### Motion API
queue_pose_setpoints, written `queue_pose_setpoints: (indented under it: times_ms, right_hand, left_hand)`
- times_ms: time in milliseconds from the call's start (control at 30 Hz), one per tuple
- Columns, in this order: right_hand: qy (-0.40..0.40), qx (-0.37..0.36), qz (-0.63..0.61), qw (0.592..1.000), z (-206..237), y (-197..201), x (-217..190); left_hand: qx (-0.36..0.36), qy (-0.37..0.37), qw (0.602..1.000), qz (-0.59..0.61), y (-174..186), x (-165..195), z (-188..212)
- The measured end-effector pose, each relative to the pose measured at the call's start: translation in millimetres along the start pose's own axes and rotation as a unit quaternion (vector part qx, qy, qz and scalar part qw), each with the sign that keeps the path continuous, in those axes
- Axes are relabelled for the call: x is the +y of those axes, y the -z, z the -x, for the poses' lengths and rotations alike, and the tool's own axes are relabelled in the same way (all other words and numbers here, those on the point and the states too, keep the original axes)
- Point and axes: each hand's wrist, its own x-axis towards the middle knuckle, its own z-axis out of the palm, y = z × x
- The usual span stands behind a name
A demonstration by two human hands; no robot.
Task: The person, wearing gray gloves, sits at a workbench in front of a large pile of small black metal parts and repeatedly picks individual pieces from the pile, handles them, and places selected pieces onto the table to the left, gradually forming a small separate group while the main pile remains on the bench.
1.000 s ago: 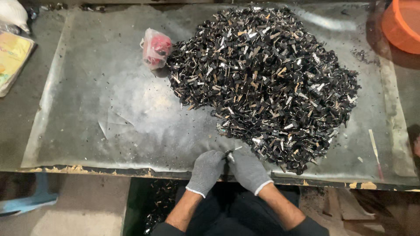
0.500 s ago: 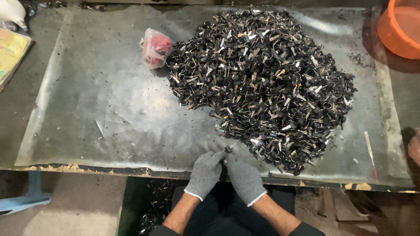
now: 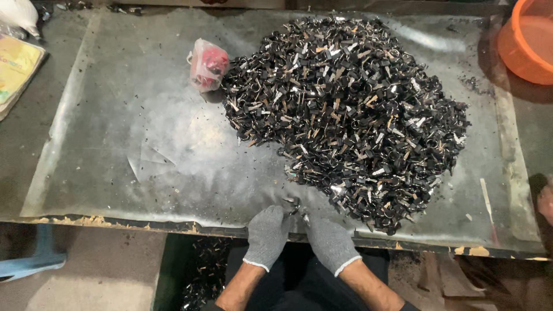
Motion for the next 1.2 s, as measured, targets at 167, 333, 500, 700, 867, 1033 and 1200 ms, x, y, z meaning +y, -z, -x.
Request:
queue_pose_setpoints:
  times_ms: [167, 333, 500, 700, 867, 1033, 1200]
  right_hand:
    - [-0.029, -0.095, 0.075, 0.992, -1, 5, -15]
    - [0.023, -0.105, 0.01, 0.994, -14, 32, -26]
    - [0.03, 0.039, -0.01, 0.999, -17, 33, -33]
    - [0.208, 0.146, -0.06, 0.965, -17, 24, -13]
    - [-0.028, -0.109, -0.051, 0.992, -1, 17, -1]
    - [-0.066, -0.161, 0.009, 0.985, -8, 0, -8]
    - [0.083, 0.036, -0.027, 0.996, 3, 2, 5]
  left_hand:
    - [0.022, -0.028, 0.998, 0.042, 0, 2, 1]
    - [0.041, -0.035, 0.997, 0.053, 1, 1, 3]
    - [0.048, -0.036, 0.996, 0.06, 0, 4, 1]
    - [0.025, -0.011, 0.998, 0.052, 48, 15, -12]
    - [-0.119, 0.163, 0.957, -0.206, 102, 11, -26]
    - [0.052, -0.087, 0.995, 0.006, 45, 29, -75]
    - [0.07, -0.1, 0.993, 0.004, 6, 25, -83]
